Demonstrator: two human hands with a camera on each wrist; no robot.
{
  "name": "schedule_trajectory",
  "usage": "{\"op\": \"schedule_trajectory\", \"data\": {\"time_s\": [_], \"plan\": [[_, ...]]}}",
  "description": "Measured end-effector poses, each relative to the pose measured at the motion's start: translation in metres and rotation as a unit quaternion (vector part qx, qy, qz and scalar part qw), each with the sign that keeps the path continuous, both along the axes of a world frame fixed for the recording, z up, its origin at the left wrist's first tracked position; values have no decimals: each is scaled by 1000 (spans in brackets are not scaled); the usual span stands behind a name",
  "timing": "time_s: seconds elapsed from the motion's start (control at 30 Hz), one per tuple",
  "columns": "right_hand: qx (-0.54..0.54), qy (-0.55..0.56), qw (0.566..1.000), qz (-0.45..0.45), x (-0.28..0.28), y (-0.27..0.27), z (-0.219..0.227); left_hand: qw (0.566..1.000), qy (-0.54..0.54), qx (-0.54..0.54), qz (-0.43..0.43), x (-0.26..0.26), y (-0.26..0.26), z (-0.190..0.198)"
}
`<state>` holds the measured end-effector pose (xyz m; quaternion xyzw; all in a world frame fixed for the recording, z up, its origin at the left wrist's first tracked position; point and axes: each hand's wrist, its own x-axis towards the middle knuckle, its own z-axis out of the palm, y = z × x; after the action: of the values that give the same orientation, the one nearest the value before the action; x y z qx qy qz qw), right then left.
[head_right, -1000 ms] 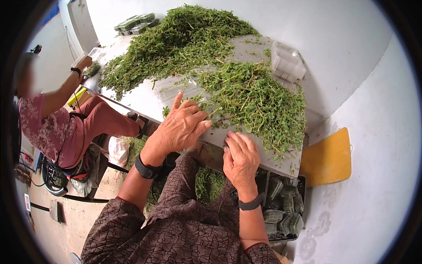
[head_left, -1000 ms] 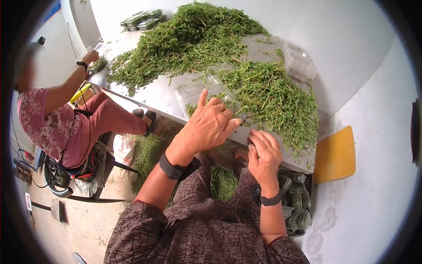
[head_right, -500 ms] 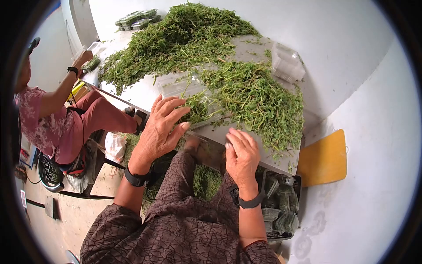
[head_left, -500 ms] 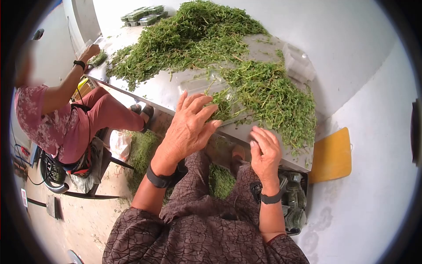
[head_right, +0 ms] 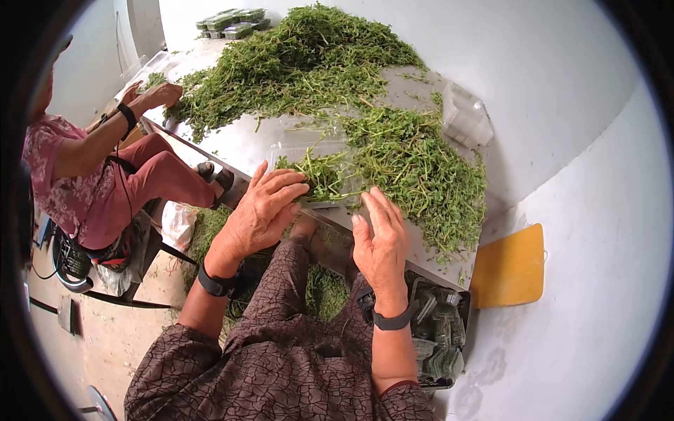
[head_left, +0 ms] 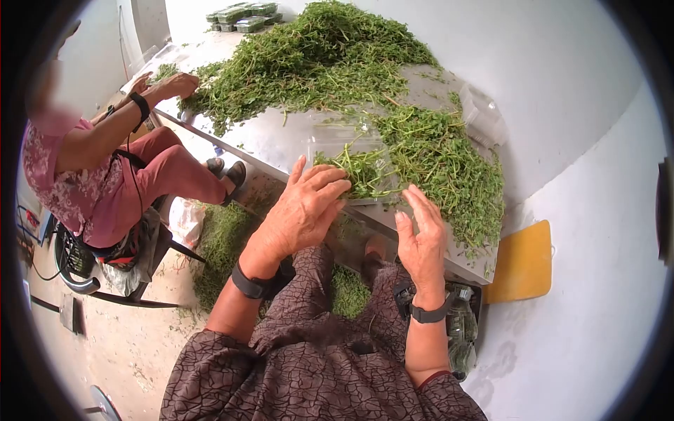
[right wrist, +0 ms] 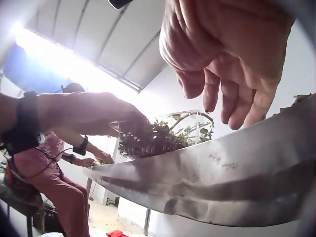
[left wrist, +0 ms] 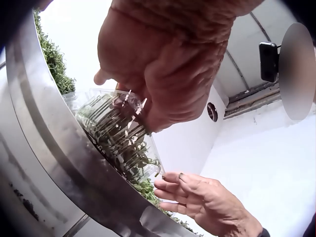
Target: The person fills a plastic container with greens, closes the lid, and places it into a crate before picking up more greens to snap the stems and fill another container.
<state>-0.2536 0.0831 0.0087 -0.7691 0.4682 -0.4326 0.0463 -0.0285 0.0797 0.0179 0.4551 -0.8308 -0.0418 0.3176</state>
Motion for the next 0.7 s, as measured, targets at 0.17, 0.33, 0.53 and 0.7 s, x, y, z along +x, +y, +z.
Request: {"op": "schedule_trajectory", "data": {"time_s": [0.17,0.33,0.53,0.7], "plan": [[26,-35,999,-10,4,4,0,995,74,-55,32,-6,-3,-7],[15,-5,1000,-11,4,0,4,996,54,-63,32,-11,-4,-5],[-39,102,994,-15,13,-10,19,997,29,-71,6,-12,-9,-6],[-31,159,987,9,24,-18,24,996,41,-79,-5,-11,-9,-5]]}}
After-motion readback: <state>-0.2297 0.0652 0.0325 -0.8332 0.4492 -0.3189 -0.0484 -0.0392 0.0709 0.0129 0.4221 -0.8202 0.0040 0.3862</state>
